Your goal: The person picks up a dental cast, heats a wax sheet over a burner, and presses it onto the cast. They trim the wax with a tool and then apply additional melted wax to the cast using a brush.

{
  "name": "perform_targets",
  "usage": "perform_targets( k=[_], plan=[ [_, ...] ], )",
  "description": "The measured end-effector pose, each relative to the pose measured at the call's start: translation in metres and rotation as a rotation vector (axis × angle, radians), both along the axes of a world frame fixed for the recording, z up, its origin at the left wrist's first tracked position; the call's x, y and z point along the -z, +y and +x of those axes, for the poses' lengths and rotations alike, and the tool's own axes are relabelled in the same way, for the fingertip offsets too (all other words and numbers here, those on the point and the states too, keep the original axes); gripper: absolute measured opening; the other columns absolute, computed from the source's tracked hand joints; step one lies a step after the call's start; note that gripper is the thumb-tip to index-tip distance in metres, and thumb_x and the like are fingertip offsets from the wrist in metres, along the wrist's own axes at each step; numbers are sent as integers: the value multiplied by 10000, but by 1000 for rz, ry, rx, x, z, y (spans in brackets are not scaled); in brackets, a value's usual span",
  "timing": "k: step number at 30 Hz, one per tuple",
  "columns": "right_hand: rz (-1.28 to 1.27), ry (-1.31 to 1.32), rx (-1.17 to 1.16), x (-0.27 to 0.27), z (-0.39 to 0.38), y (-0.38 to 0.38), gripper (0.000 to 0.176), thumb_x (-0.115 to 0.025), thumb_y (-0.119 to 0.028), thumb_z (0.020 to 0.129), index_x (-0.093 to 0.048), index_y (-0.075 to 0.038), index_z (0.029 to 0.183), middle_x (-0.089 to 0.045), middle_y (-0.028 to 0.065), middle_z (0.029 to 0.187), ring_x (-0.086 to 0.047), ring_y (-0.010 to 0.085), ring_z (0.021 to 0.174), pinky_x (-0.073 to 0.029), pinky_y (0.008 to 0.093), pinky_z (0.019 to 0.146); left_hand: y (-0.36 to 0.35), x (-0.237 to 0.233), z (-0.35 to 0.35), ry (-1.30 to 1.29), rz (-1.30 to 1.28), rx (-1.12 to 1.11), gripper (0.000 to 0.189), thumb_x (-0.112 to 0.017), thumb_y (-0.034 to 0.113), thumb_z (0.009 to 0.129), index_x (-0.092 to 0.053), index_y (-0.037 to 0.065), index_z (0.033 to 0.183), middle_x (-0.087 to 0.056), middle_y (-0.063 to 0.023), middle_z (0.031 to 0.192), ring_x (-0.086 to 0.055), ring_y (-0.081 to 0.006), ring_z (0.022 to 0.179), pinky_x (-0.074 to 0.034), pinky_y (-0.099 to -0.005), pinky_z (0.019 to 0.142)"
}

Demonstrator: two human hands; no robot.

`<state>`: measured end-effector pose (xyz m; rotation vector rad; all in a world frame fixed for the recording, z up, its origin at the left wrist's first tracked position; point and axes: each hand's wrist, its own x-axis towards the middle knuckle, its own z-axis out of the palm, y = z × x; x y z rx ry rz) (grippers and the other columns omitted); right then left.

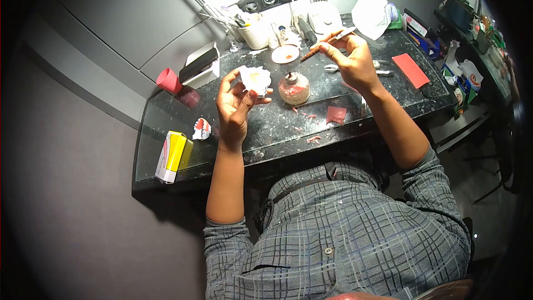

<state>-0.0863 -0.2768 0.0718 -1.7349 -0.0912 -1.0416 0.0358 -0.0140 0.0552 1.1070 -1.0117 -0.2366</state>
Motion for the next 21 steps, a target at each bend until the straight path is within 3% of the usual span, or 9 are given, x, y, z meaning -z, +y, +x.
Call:
perform_targets(
  k=[5,8,15,18,21],
  plan=[
    [25,0,-23,-2,-2,2,140,-732,-108,929,-691,4,1003,-739,79,943,-695,146,912,-533,302,859,1,-2,-1,7,19,-14,592,-627,187,981,-343,-84,1424,-656,-265,1188,-730,-335,974,-638,-403,828],
    [33,-2,-21,-1,-1,1,140,-733,-109,929,-692,5,999,-739,78,941,-695,146,905,-534,301,856,1,-3,-2,55,-11,3,587,-668,162,959,-390,-82,1415,-678,-246,1169,-729,-318,965,-633,-400,800],
    [-29,-11,17,0,0,-1,137,-727,-106,934,-690,5,1004,-738,75,930,-692,141,878,-538,288,837,1,-2,-2,82,-23,50,575,-633,136,954,-385,-91,1420,-661,-265,1190,-724,-325,978,-631,-412,824],
    [103,-79,-83,-3,-2,-1,116,-715,-92,941,-687,7,993,-741,81,933,-696,138,879,-543,281,836,1,-3,-2,94,-24,53,574,-634,140,951,-388,-93,1415,-660,-266,1193,-724,-326,980,-631,-417,832],
    [115,-111,29,-5,-2,2,93,-705,-69,944,-681,14,979,-744,89,941,-703,138,898,-548,279,845,2,-3,-2,56,22,48,587,-595,166,968,-336,-98,1423,-637,-300,1217,-716,-378,1004,-636,-433,844]
  ],
)
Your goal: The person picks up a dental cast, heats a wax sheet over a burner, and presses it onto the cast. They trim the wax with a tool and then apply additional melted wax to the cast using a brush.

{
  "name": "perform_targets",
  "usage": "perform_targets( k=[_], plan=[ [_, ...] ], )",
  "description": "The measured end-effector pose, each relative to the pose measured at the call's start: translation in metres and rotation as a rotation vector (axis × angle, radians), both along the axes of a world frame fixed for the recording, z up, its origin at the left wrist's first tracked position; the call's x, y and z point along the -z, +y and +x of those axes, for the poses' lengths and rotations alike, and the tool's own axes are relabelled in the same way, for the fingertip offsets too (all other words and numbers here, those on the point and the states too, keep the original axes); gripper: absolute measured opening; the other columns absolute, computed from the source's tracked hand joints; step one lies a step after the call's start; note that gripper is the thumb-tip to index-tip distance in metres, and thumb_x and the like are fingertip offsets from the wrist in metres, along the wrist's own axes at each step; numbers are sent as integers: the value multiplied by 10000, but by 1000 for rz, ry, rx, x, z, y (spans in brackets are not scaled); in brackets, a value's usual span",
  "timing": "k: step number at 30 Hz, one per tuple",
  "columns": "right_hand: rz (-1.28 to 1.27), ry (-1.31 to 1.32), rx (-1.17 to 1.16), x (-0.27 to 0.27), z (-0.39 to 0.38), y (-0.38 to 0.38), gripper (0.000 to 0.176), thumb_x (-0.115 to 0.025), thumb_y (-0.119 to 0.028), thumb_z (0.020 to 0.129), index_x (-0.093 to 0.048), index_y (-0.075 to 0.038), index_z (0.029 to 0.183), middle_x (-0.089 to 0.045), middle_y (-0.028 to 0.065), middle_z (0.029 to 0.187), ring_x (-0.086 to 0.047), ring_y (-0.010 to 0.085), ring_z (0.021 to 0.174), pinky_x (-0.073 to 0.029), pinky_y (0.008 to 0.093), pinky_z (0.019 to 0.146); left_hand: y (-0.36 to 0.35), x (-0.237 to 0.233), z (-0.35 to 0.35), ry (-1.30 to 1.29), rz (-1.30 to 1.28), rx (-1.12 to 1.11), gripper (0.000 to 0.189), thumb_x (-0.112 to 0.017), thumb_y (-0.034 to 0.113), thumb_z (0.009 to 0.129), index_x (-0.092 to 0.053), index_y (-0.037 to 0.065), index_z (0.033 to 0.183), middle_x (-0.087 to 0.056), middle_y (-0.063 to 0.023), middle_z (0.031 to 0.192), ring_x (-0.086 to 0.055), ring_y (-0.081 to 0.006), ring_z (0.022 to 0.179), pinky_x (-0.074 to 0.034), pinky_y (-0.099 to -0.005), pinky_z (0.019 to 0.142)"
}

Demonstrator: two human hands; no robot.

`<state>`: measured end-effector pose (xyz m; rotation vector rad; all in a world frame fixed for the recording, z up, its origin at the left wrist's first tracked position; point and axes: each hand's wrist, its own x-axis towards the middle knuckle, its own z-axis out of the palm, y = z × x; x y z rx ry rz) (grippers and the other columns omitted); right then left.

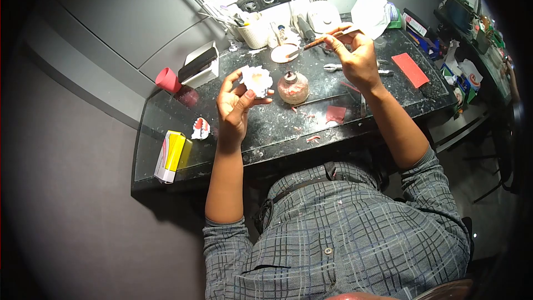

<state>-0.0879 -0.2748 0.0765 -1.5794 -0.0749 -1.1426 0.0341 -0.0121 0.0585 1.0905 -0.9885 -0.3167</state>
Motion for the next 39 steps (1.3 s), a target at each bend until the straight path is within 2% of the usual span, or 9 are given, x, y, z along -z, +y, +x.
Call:
perform_targets(
  k=[12,14,18,21,23,26,32,37,39],
  plan=[
    [-29,42,32,5,5,-3,95,-718,-57,935,-685,15,987,-752,96,957,-709,134,924,-553,282,859,-1,-1,-2,-7,15,11,584,-583,159,975,-320,-102,1426,-637,-307,1224,-714,-383,1022,-635,-428,853],
    [-20,60,17,5,5,-3,101,-714,-58,941,-684,20,998,-752,100,962,-708,136,933,-557,283,861,-1,-1,-3,49,-19,26,545,-625,125,955,-394,-92,1398,-659,-268,1218,-726,-329,1003,-629,-401,840],
    [73,-13,-63,3,4,-3,114,-708,-74,952,-682,22,1007,-750,103,963,-702,137,916,-559,282,843,0,-1,-3,47,-9,24,538,-617,136,959,-399,-90,1396,-659,-265,1220,-726,-327,1003,-630,-393,836],
    [128,56,-60,3,4,-10,133,-706,-100,959,-682,18,1015,-744,88,938,-678,123,860,-544,273,799,0,0,-1,60,-1,23,540,-605,172,964,-410,-98,1388,-672,-259,1185,-737,-325,954,-633,-390,822],
    [125,93,-91,7,6,-14,132,-708,-98,958,-682,17,1017,-742,83,934,-670,120,851,-535,270,793,3,3,5,23,75,43,587,-522,324,982,-424,-97,1379,-681,-306,1111,-740,-357,879,-632,-414,782],
    [122,131,-138,10,7,-14,128,-710,-95,955,-684,13,1019,-739,74,927,-655,113,834,-517,263,783,5,2,5,96,89,116,637,-462,414,971,-471,-89,1361,-699,-303,1020,-731,-337,783,-614,-403,703],
    [117,141,-155,9,6,-12,113,-706,-83,956,-684,5,1024,-736,68,924,-652,110,840,-512,263,783,7,11,11,239,76,144,658,-406,446,967,-509,-88,1337,-699,-285,946,-690,-311,665,-572,-381,604],
    [116,145,-148,9,7,-13,113,-705,-76,956,-683,6,1029,-737,69,930,-655,111,849,-517,266,793,7,9,9,238,98,136,645,-397,445,970,-525,-81,1321,-699,-278,932,-682,-306,651,-562,-375,585],
    [65,199,-139,9,7,-15,113,-661,-46,977,-616,10,1065,-738,131,1022,-702,179,966,-561,298,835,7,10,10,237,102,135,642,-395,445,971,-527,-77,1321,-700,-278,931,-682,-305,650,-561,-375,582]
  ],
)
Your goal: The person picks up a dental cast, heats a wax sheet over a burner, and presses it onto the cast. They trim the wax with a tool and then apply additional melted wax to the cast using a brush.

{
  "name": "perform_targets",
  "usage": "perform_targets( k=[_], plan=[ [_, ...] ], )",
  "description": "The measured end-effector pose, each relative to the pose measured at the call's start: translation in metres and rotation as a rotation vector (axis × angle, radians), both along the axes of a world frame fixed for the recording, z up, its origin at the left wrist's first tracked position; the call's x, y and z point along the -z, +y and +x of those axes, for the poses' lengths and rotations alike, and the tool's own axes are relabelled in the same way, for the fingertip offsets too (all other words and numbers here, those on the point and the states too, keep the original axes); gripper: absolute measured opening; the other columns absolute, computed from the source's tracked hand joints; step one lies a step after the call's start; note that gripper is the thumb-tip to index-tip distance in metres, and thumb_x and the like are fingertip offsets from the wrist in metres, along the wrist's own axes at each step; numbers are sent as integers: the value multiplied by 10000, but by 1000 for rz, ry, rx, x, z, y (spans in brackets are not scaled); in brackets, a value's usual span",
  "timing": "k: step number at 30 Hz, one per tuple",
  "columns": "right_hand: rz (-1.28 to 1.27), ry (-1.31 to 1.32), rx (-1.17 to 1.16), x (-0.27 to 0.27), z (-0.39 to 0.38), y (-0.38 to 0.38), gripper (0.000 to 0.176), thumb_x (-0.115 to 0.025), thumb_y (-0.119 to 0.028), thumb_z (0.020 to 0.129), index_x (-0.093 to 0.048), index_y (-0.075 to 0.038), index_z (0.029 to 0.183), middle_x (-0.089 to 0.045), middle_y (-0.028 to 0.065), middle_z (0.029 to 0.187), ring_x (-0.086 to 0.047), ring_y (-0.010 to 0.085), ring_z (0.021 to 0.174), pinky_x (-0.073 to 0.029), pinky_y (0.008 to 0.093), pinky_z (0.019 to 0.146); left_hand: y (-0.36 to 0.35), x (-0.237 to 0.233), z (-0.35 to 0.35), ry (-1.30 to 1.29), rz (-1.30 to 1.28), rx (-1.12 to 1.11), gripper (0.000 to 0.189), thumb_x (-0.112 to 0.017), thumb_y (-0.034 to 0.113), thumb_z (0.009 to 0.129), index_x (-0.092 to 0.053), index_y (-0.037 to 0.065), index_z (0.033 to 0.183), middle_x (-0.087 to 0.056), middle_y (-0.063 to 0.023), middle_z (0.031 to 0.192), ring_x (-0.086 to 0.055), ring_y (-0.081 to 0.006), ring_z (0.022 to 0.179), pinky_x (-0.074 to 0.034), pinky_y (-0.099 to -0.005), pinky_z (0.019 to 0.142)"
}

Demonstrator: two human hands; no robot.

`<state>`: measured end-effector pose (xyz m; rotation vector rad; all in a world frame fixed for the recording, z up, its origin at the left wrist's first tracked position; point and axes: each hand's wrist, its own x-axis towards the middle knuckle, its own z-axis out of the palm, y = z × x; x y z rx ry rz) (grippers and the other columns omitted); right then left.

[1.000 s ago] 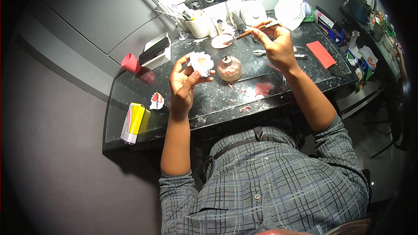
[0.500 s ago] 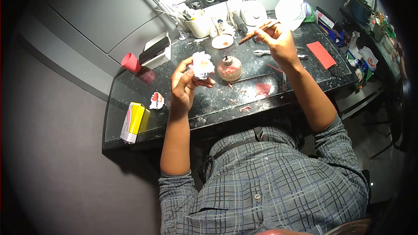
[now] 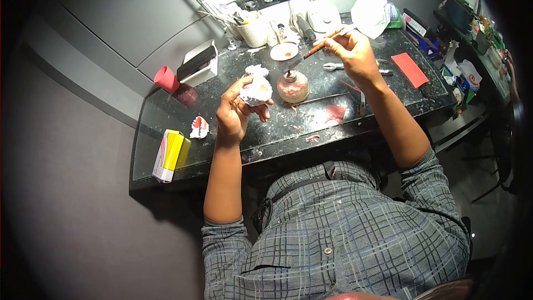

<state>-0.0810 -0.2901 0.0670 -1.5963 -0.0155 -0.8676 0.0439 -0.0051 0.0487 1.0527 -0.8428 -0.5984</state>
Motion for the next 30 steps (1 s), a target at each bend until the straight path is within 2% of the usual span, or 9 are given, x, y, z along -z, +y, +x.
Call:
perform_targets(
  k=[4,6,7,9,15,17,30],
  plan=[
    [6,-21,-33,-3,-3,4,127,-664,-56,978,-612,10,1072,-738,136,1034,-694,172,962,-553,298,843,0,1,0,-2,12,7,625,-372,442,984,-531,-54,1330,-701,-276,927,-678,-306,643,-551,-374,570],
    [27,-122,-191,-5,-6,9,149,-701,-68,957,-663,15,1075,-732,83,979,-664,125,879,-535,276,810,0,1,0,-9,20,12,623,-360,442,989,-532,-48,1334,-702,-275,925,-677,-306,642,-547,-373,565],
    [27,-122,-192,-6,-7,12,149,-701,-68,957,-663,15,1075,-732,83,979,-664,125,879,-535,276,810,0,1,0,-10,28,20,623,-348,443,994,-531,-43,1338,-701,-275,924,-675,-306,638,-544,-373,561],
    [-43,-174,-289,-5,-7,19,166,-704,-66,954,-653,19,1087,-726,91,1007,-670,136,903,-544,290,842,0,2,1,-9,38,28,622,-337,444,998,-531,-38,1341,-701,-275,923,-674,-306,635,-540,-372,558],
    [-109,-204,-293,-5,-7,33,130,-689,-52,961,-653,5,1072,-731,97,1038,-678,159,980,-537,315,906,-1,5,2,-17,45,35,619,-322,442,1003,-539,-29,1342,-697,-277,919,-669,-303,621,-533,-362,537],
    [-221,-210,-302,-8,-8,34,125,-689,-46,958,-658,0,1069,-733,102,1047,-683,175,1013,-523,328,948,-1,6,2,-17,34,31,626,-319,442,1001,-542,-36,1337,-695,-280,915,-668,-299,615,-528,-352,520],
    [-148,-278,-441,-3,-7,38,168,-627,92,937,-581,8,1074,-707,134,1084,-679,221,1091,-529,371,1003,0,8,7,11,12,78,633,-320,426,998,-566,-64,1315,-695,-286,917,-643,-277,583,-513,-344,493]
  ],
)
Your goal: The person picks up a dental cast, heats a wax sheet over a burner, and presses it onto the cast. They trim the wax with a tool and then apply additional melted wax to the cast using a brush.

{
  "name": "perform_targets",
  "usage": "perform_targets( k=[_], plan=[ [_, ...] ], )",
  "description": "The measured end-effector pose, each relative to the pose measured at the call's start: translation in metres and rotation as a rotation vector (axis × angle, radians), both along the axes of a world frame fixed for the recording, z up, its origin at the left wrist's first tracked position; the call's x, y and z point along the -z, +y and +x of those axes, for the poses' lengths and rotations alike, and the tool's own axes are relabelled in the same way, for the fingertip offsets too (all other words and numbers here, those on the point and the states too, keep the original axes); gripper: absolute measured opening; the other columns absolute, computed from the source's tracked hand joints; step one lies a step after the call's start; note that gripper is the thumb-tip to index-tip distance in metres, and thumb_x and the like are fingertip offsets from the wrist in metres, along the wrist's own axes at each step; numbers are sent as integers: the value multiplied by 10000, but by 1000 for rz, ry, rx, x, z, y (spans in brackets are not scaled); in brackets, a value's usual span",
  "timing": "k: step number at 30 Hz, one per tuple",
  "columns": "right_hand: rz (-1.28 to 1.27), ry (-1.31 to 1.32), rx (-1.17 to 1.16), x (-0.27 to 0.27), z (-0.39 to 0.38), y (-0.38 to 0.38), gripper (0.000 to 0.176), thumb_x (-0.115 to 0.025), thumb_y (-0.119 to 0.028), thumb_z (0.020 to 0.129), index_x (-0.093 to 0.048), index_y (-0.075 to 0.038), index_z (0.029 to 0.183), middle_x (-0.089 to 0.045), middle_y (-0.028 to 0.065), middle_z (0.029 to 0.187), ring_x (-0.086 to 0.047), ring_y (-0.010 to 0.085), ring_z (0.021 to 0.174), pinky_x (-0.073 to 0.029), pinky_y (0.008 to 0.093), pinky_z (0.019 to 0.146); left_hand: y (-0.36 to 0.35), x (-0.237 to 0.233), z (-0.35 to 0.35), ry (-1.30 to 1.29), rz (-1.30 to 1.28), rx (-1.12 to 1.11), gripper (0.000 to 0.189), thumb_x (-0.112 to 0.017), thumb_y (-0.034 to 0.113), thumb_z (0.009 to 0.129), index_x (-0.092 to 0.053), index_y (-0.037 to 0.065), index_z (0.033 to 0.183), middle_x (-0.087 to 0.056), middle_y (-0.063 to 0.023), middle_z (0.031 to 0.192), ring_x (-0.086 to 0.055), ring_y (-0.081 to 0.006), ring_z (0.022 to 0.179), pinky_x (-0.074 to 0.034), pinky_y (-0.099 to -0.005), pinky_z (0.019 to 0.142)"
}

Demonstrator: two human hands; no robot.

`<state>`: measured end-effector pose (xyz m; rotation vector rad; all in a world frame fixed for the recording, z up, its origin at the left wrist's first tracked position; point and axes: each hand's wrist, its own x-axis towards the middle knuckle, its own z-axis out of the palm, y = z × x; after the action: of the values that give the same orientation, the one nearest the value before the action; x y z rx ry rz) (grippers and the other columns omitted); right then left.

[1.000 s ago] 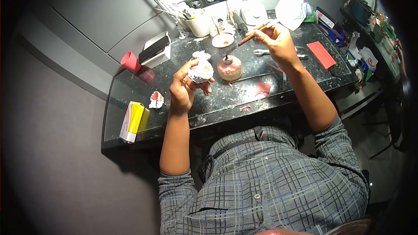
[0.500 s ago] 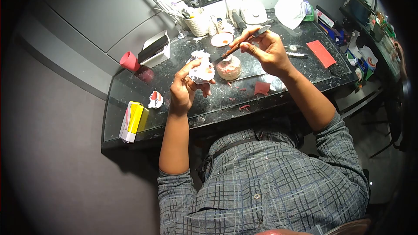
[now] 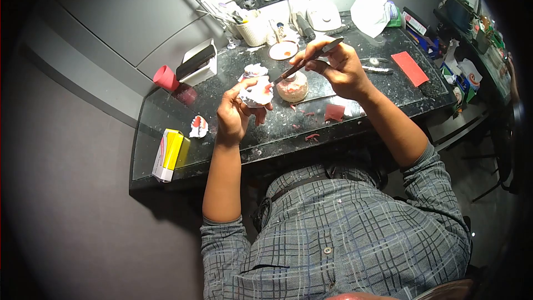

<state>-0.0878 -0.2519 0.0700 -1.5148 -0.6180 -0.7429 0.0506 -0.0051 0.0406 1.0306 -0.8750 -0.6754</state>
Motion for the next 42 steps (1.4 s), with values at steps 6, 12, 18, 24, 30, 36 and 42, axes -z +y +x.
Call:
perform_targets(
  k=[6,12,18,24,30,36,42],
  plan=[
    [-18,-17,15,1,0,-4,173,-633,76,939,-592,7,1092,-709,127,1068,-679,200,1058,-542,352,962,-2,-8,-5,-8,42,-5,670,-309,439,1004,-564,-100,1310,-689,-232,853,-621,-239,591,-476,-328,486],
    [70,86,347,-2,2,-19,80,-670,-36,965,-664,2,1035,-733,75,951,-652,104,835,-528,256,775,-2,-20,-12,155,50,6,732,-320,490,1002,-557,-134,1302,-651,-137,789,-617,-193,632,-455,-287,480],
    [150,193,438,-3,1,-21,80,-685,-67,966,-670,-1,1007,-737,55,912,-633,84,794,-509,240,732,0,-21,-15,-13,157,-124,548,-520,313,930,-576,-120,1263,-644,-118,826,-623,-152,664,-449,-243,480],
    [146,182,440,-2,2,-21,63,-679,-60,967,-664,-7,999,-737,55,917,-630,81,802,-505,237,738,0,-17,-10,-17,146,-89,477,-560,212,889,-588,-106,1244,-651,-124,825,-621,-148,658,-452,-237,482],
    [157,186,445,-2,1,-20,58,-678,-57,967,-664,-8,995,-736,56,916,-632,83,809,-506,240,741,1,-17,-10,-26,154,-118,444,-589,187,885,-596,-101,1223,-645,-132,797,-597,-148,621,-445,-240,490],
    [141,178,459,-1,2,-22,63,-684,-58,962,-663,-8,993,-735,56,917,-632,82,810,-506,238,741,1,-18,-11,-38,131,-143,427,-602,190,878,-605,-89,1201,-645,-137,792,-593,-149,622,-435,-242,493],
    [153,185,455,-2,1,-20,68,-681,-59,964,-665,-6,1004,-737,56,916,-630,82,802,-504,236,740,2,-17,-11,-64,145,-141,411,-601,188,875,-607,-84,1183,-642,-137,793,-597,-153,632,-435,-251,505]
  ],
)
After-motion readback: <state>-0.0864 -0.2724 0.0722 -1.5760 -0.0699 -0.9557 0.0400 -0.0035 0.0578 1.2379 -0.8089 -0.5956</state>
